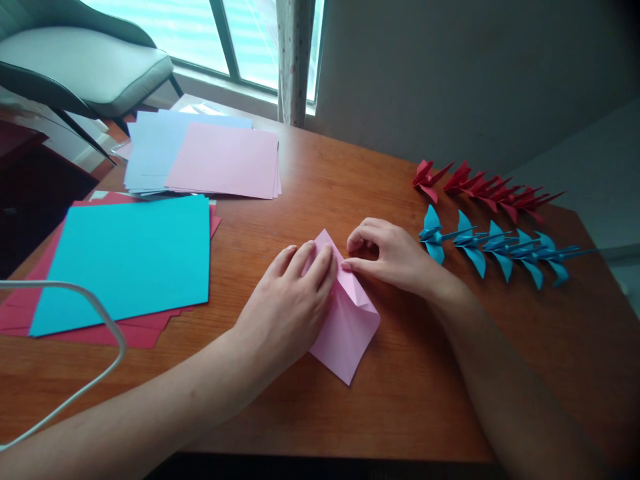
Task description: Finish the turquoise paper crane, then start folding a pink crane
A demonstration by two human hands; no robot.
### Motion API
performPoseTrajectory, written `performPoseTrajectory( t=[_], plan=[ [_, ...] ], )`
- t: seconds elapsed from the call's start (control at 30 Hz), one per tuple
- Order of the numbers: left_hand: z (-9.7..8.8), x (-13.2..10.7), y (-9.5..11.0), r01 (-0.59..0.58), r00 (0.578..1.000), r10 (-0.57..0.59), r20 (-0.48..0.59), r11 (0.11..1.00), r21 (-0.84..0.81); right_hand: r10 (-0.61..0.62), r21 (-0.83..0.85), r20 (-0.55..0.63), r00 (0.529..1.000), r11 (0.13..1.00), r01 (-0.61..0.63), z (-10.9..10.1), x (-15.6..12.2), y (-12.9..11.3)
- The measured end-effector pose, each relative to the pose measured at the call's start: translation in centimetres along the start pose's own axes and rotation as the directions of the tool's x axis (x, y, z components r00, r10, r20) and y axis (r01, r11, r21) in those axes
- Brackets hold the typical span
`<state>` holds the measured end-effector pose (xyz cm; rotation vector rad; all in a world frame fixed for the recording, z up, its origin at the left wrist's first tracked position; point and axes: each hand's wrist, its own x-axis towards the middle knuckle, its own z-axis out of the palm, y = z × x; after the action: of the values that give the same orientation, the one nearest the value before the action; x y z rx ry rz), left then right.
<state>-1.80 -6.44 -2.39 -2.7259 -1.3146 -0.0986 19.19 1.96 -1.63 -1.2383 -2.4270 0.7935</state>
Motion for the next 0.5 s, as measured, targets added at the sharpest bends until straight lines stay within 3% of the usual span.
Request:
performPoseTrajectory(
  t=[0.2,0.5],
  plan=[
    [-0.11,0.05,-0.04,-0.011,1.000,0.011,0.014,1.000,-0.001,-0.049,-0.003,0.046,0.998,0.999,0.050,-0.05,-0.03,0.36],
    [0.02,-0.01,0.01,-0.005,1.000,0.005,-0.018,1.000,0.013,0.022,-0.040,-0.056,0.998,0.999,-0.024,0.80,0.06,0.16]
  ],
)
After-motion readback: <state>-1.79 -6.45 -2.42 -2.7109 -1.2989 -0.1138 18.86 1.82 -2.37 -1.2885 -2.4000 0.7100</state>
